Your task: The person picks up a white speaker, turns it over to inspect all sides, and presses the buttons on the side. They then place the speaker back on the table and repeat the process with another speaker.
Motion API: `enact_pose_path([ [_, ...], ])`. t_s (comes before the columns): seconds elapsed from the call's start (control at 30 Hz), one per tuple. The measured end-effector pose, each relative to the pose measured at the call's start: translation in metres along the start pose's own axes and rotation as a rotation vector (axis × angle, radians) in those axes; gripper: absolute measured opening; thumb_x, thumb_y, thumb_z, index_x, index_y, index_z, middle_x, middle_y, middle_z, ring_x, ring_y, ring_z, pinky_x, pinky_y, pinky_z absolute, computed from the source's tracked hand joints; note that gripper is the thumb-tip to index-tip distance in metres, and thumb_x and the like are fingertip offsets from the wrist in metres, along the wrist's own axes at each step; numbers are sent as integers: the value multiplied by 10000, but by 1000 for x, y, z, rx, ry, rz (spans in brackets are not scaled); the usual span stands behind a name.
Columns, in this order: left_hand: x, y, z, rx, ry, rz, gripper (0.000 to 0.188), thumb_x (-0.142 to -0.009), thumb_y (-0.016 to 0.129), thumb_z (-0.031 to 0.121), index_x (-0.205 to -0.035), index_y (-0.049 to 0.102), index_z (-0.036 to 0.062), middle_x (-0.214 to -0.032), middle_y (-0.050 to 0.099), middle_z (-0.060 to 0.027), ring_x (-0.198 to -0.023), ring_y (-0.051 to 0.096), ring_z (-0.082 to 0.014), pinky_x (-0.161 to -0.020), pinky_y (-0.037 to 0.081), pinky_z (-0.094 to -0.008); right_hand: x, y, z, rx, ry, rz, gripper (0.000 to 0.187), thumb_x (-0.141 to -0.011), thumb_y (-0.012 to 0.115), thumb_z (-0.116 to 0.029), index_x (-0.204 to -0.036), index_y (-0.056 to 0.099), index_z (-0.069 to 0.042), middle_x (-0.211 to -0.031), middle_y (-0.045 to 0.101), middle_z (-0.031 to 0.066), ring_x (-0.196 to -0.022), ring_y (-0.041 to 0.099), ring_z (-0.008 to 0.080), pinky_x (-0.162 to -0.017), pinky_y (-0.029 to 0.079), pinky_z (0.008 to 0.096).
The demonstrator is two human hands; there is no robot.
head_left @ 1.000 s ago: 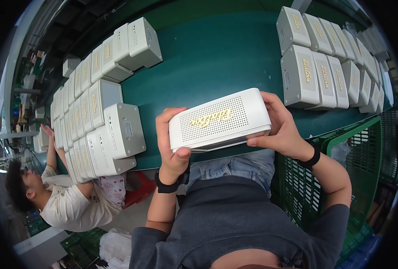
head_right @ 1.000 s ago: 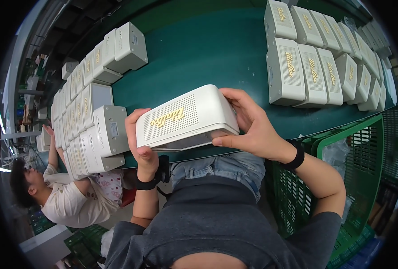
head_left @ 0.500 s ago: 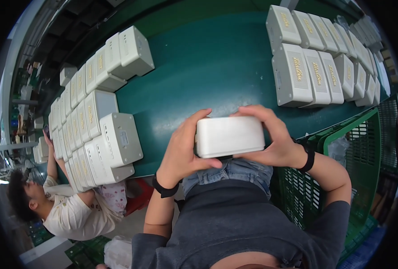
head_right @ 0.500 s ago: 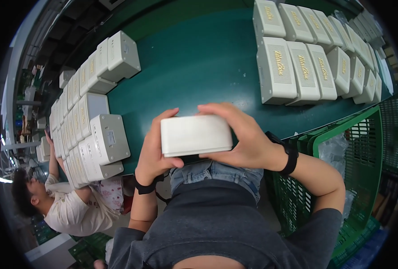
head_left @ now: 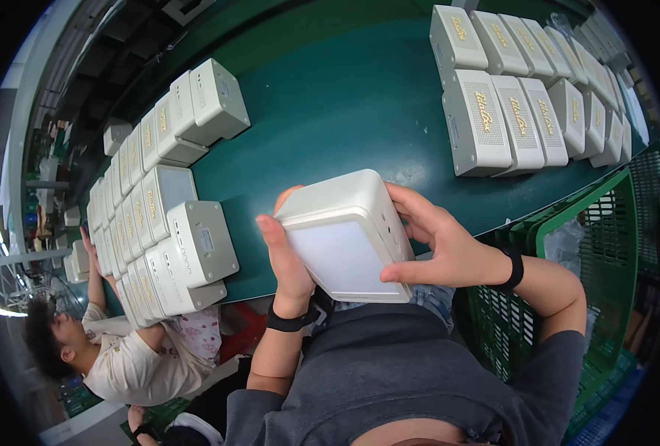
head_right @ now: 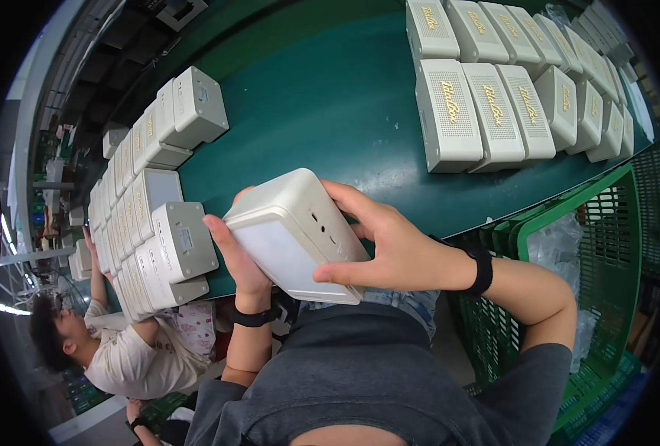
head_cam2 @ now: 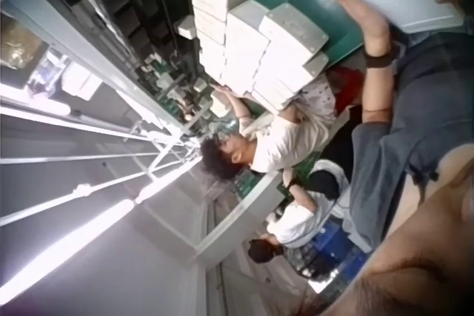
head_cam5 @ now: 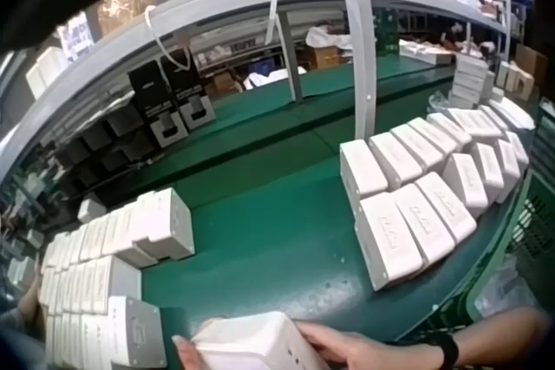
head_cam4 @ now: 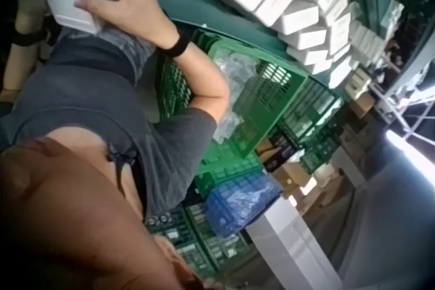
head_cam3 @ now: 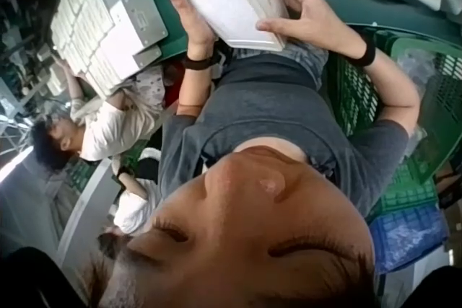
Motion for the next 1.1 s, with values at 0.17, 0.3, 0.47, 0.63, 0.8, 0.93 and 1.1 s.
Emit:
enact_pose_path([
  [0.17, -2, 2, -2, 279, -186, -10, 728, -944, 270, 626, -1194, 498, -18, -1112, 584, -116, -1009, 563, -193, -862, 454, -304, 1, 3, 2, -45, 34, -32, 1035, -757, 758, -70, -1481, 18, -42, -1444, 307, 175, -1340, 317, 239, -1071, 321, 388],
  [0.3, -7, 3, 0, 368, -297, 22, 696, -960, 283, 586, -1229, 487, -23, -1159, 582, -135, -1026, 587, -218, -865, 479, -319, 3, 4, 15, -161, 83, -20, 1035, -766, 740, -44, -1486, -3, -58, -1435, 312, 183, -1320, 339, 237, -1060, 339, 383],
  [0.47, -10, 3, 3, 365, -348, 68, 666, -970, 296, 558, -1245, 475, -22, -1169, 579, -143, -1024, 599, -228, -864, 492, -336, -1, 3, 9, -377, 151, -44, 999, -792, 711, -36, -1490, -2, -68, -1431, 309, 190, -1298, 363, 237, -1046, 360, 373],
  [0.63, -9, 2, 5, 260, -299, 57, 626, -981, 289, 531, -1247, 473, -6, -1174, 572, -137, -1039, 590, -224, -873, 486, -336, -3, 3, 7, -421, 98, -21, 953, -818, 690, -60, -1492, 15, -70, -1453, 280, 187, -1297, 369, 240, -1044, 359, 367],
  [0.8, -4, 4, 9, 320, -195, 108, 604, -985, 280, 521, -1244, 475, 12, -1169, 570, -131, -1043, 582, -224, -884, 477, -331, 4, 12, 9, -167, -43, -54, 979, -804, 717, -111, -1494, 24, -71, -1491, 213, 180, -1349, 293, 256, -1080, 304, 384],
  [0.93, -3, 4, 3, 492, -256, 29, 590, -988, 271, 515, -1230, 482, 21, -1144, 576, -120, -1024, 580, -214, -886, 470, -325, 4, 7, 4, -9, -121, 25, 1021, -776, 752, -167, -1494, 32, -73, -1512, 160, 175, -1384, 224, 265, -1097, 268, 391],
  [1.1, 14, 21, -7, 523, -438, -118, 588, -986, 246, 527, -1204, 484, 35, -1108, 579, -113, -996, 579, -205, -871, 475, -331, 6, 1, -7, 307, -294, 75, 978, -758, 773, -241, -1475, 129, -67, -1480, 244, 157, -1345, 306, 256, -1065, 317, 375],
])
Point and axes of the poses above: each hand's wrist, its own x-axis away from the middle knuckle, its own y-axis out of the palm, z = x × y, the point moved 2 cm from there along -x, towards the middle knuckle
